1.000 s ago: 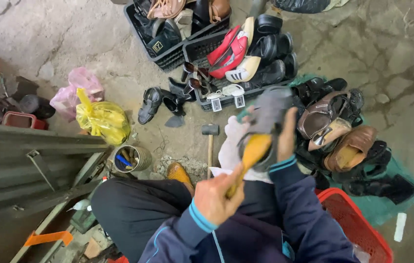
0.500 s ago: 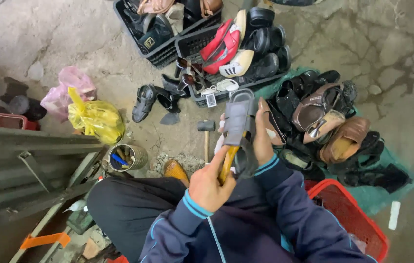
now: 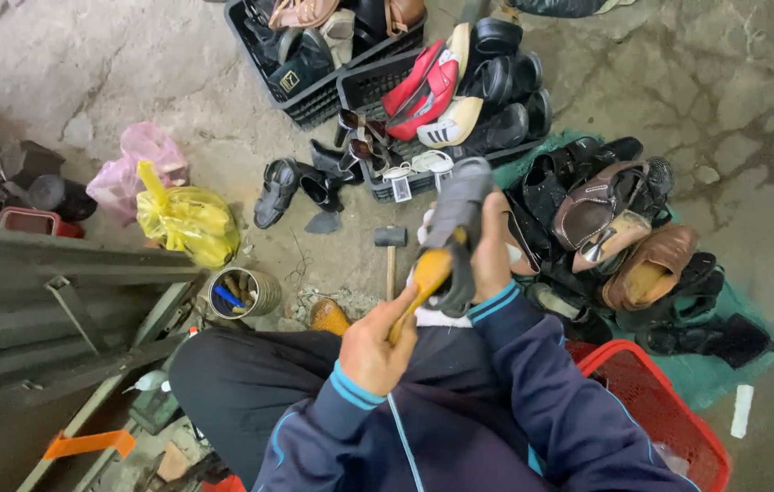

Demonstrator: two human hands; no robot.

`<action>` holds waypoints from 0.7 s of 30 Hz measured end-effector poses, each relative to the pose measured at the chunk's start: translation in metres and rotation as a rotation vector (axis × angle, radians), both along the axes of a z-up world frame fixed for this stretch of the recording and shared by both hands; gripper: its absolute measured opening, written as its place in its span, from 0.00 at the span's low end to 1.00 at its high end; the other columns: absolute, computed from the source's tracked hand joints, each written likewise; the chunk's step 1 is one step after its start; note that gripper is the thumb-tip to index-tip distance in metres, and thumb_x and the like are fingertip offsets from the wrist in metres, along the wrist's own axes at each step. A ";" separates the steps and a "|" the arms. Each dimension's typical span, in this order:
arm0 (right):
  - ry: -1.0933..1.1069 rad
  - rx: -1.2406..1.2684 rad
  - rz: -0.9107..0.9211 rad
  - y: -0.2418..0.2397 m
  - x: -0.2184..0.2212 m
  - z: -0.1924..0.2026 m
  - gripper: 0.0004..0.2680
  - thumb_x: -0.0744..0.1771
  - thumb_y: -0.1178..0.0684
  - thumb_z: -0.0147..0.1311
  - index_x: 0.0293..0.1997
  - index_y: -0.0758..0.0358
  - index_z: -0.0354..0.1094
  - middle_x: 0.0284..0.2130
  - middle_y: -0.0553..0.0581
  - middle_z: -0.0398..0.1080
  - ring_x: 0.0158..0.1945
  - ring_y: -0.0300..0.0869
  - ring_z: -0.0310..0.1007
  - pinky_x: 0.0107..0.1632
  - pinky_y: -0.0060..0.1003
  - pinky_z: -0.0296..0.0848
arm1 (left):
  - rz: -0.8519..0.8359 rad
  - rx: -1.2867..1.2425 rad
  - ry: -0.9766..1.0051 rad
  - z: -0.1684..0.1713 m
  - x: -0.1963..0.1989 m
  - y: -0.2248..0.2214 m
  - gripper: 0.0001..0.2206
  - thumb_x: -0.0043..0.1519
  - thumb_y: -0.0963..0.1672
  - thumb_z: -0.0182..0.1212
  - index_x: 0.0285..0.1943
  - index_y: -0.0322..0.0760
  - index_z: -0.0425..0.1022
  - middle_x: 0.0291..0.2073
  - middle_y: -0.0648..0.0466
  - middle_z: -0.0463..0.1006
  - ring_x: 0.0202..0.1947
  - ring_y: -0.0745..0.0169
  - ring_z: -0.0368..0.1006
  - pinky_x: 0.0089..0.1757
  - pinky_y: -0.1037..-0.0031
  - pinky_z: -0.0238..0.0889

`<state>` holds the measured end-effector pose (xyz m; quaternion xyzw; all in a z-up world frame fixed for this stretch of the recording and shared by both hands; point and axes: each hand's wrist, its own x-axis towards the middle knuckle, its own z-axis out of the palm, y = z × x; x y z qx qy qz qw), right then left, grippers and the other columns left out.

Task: A person is cleaning and repairing a shoe using a brush and a small hammer while surrounded by many other shoes.

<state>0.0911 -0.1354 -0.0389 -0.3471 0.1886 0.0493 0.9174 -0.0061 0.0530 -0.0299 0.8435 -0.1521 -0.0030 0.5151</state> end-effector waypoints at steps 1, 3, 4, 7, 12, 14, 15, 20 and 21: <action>-0.002 0.000 -0.002 -0.010 0.009 -0.004 0.30 0.63 0.21 0.44 0.49 0.63 0.72 0.38 0.60 0.77 0.40 0.48 0.77 0.46 0.41 0.77 | -0.002 0.000 -0.002 0.009 0.001 0.009 0.22 0.65 0.41 0.58 0.70 0.47 0.70 0.30 0.54 0.74 0.25 0.57 0.70 0.35 0.71 0.68; 0.127 -0.055 -0.327 -0.033 0.020 -0.013 0.28 0.63 0.23 0.44 0.43 0.63 0.74 0.38 0.60 0.78 0.41 0.48 0.78 0.50 0.41 0.78 | -0.007 -0.094 0.042 0.025 -0.003 0.022 0.18 0.65 0.41 0.57 0.65 0.38 0.74 0.35 0.54 0.79 0.27 0.63 0.70 0.36 0.74 0.67; 0.127 -0.057 -0.333 -0.042 0.022 -0.016 0.28 0.63 0.23 0.44 0.43 0.63 0.74 0.38 0.60 0.78 0.41 0.48 0.78 0.50 0.41 0.78 | -0.014 -0.096 0.043 0.023 -0.005 0.030 0.18 0.65 0.41 0.57 0.65 0.38 0.74 0.35 0.54 0.79 0.27 0.63 0.70 0.36 0.74 0.67; 0.012 0.049 -0.412 -0.062 0.027 -0.024 0.29 0.61 0.23 0.47 0.47 0.65 0.72 0.38 0.60 0.74 0.43 0.53 0.76 0.48 0.51 0.78 | -0.006 -0.153 0.152 0.011 -0.014 0.043 0.19 0.65 0.39 0.52 0.67 0.36 0.71 0.57 0.47 0.79 0.55 0.55 0.76 0.55 0.71 0.65; 0.033 0.124 -0.543 -0.058 0.028 -0.033 0.31 0.59 0.25 0.50 0.51 0.68 0.71 0.42 0.62 0.73 0.43 0.57 0.76 0.43 0.51 0.76 | 0.023 -0.129 0.190 -0.007 -0.031 0.032 0.19 0.64 0.43 0.61 0.65 0.38 0.75 0.37 0.54 0.81 0.31 0.67 0.71 0.40 0.76 0.67; 0.006 0.177 -0.548 -0.049 0.028 -0.022 0.29 0.61 0.27 0.49 0.48 0.69 0.70 0.39 0.64 0.72 0.41 0.54 0.74 0.44 0.49 0.76 | -0.020 -0.053 0.196 -0.009 -0.033 0.026 0.19 0.66 0.43 0.58 0.68 0.41 0.73 0.31 0.56 0.74 0.27 0.65 0.68 0.36 0.75 0.65; -0.027 0.227 -0.553 -0.045 0.028 -0.017 0.26 0.63 0.29 0.47 0.46 0.70 0.69 0.36 0.65 0.71 0.39 0.52 0.72 0.46 0.46 0.76 | -0.064 0.019 0.197 -0.010 -0.034 0.021 0.21 0.67 0.43 0.55 0.71 0.45 0.70 0.25 0.58 0.66 0.23 0.64 0.64 0.31 0.73 0.63; -0.052 0.278 -0.430 -0.061 0.023 -0.043 0.32 0.58 0.24 0.53 0.51 0.68 0.69 0.39 0.61 0.72 0.38 0.48 0.74 0.41 0.42 0.74 | -0.095 -0.102 0.213 -0.001 -0.025 0.010 0.20 0.68 0.41 0.54 0.71 0.39 0.70 0.24 0.59 0.59 0.23 0.67 0.56 0.30 0.76 0.57; -0.062 0.374 -0.357 -0.065 0.022 -0.046 0.32 0.58 0.25 0.55 0.52 0.68 0.69 0.41 0.60 0.73 0.41 0.48 0.74 0.46 0.42 0.76 | -0.102 -0.122 0.222 0.003 -0.025 0.010 0.20 0.69 0.42 0.53 0.71 0.38 0.70 0.24 0.59 0.59 0.23 0.68 0.56 0.30 0.76 0.57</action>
